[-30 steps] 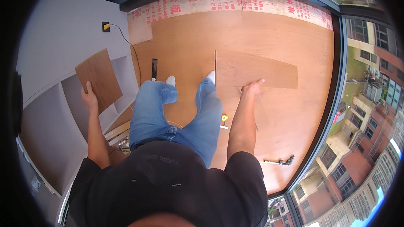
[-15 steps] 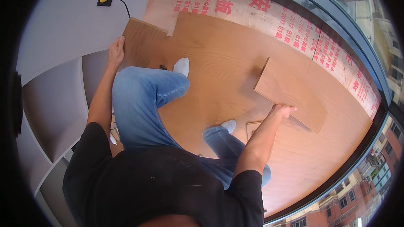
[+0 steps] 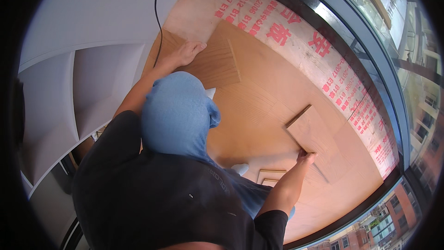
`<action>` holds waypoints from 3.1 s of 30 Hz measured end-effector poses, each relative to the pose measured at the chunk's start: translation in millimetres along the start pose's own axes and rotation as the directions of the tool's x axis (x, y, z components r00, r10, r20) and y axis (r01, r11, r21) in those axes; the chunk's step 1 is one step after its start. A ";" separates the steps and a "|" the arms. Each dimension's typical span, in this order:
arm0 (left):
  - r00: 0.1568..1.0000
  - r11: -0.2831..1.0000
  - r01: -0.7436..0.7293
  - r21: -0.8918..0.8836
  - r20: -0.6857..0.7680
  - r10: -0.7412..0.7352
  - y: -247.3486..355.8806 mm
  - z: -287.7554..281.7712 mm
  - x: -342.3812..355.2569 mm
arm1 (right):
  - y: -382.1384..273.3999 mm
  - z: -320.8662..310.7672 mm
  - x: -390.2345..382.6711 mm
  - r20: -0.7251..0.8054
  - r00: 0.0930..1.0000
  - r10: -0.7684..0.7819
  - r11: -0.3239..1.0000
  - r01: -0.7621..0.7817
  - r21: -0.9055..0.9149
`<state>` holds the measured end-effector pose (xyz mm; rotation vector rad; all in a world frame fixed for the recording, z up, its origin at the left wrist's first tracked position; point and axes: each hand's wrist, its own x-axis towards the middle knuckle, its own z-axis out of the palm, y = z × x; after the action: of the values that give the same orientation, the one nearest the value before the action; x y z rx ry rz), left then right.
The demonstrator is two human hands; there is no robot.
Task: The recorder uses a tabletop saw to cut wood flooring planks and then fits them into a floor gap, using a square for measurement.
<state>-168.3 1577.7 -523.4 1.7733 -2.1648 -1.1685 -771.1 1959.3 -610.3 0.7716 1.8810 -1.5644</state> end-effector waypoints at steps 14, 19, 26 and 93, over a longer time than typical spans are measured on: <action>0.688 0.854 -0.521 -0.019 0.582 0.433 96.3 22.4 80.0 | 51.2 337.6 -330.5 0.967 0.088 0.239 -0.336 0.942 -0.003; 0.753 0.924 -0.365 -0.117 0.546 0.366 55.4 -25.0 82.3 | 85.9 389.7 -360.0 0.874 0.184 0.449 -0.326 0.945 -0.031; 0.871 0.997 -0.054 0.064 -0.485 0.078 -65.0 -52.1 40.1 | 121.5 482.1 -331.6 0.918 0.123 0.377 -0.163 0.984 -0.065; 0.727 0.490 0.616 -0.617 0.205 -0.655 -136.7 -62.3 45.5 | 235.9 603.8 -330.8 0.864 0.085 0.497 -0.189 0.982 0.013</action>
<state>-41.6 1504.7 -580.5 2.2068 -0.7718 -1.6919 -337.1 1375.1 -615.2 -1.7253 1.3979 0.0390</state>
